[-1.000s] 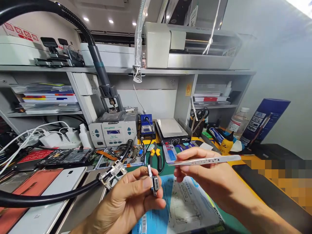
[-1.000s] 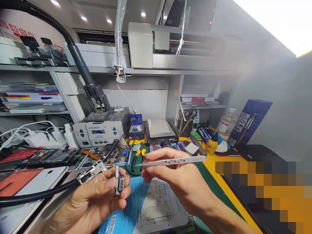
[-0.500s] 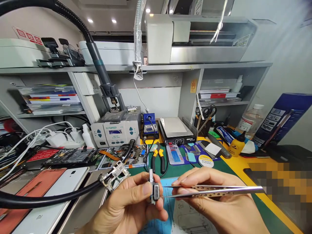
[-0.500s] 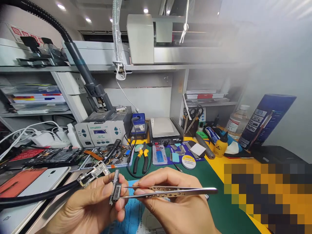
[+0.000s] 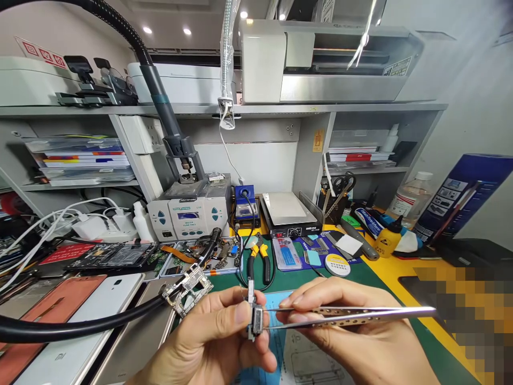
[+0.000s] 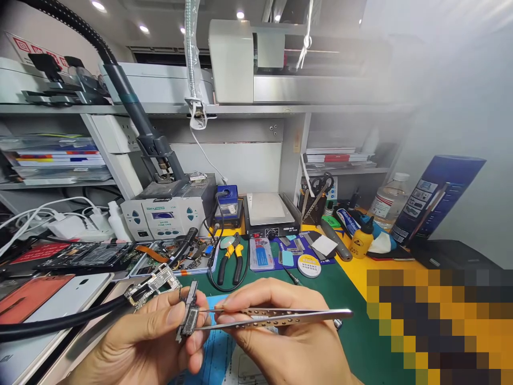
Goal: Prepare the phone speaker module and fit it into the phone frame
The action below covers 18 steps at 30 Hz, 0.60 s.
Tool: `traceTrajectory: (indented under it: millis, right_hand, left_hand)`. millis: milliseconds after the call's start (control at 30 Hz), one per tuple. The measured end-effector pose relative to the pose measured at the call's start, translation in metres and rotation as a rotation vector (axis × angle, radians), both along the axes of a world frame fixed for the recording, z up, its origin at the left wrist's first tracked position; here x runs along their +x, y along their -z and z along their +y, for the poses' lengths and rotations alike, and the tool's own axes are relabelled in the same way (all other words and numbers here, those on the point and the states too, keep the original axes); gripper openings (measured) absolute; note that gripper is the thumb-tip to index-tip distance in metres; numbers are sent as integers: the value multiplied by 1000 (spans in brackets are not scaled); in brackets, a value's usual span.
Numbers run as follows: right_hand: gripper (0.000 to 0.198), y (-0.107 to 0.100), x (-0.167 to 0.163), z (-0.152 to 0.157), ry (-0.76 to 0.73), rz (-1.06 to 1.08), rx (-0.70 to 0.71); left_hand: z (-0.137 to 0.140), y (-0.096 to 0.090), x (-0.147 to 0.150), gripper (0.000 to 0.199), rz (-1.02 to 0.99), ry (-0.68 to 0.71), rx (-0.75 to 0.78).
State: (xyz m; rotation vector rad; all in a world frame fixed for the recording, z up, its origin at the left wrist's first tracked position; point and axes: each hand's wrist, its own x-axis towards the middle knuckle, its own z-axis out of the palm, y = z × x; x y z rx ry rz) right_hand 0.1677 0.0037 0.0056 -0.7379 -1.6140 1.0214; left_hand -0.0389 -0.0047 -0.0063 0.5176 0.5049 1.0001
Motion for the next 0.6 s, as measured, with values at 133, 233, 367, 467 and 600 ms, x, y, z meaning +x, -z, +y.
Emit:
traceTrajectory:
  millis: [133, 233, 367, 467, 600]
  right_hand:
    - [17, 0, -2, 2, -7, 37, 46]
    - [22, 1, -2, 2, -26, 50, 90]
    - [28, 3, -1, 1, -44, 37, 152]
    - [33, 3, 0, 1, -42, 24, 187]
    - [35, 3, 1, 0, -57, 12, 193]
  left_hand:
    - [-1, 0, -1, 11, 12, 3, 1]
    - [-1, 0, -1, 12, 13, -1, 8]
    - [-1, 0, 0, 11, 19, -4, 22]
    - [-1, -1, 1, 11, 19, 4, 26]
    - [-1, -2, 0, 11, 31, 1, 23]
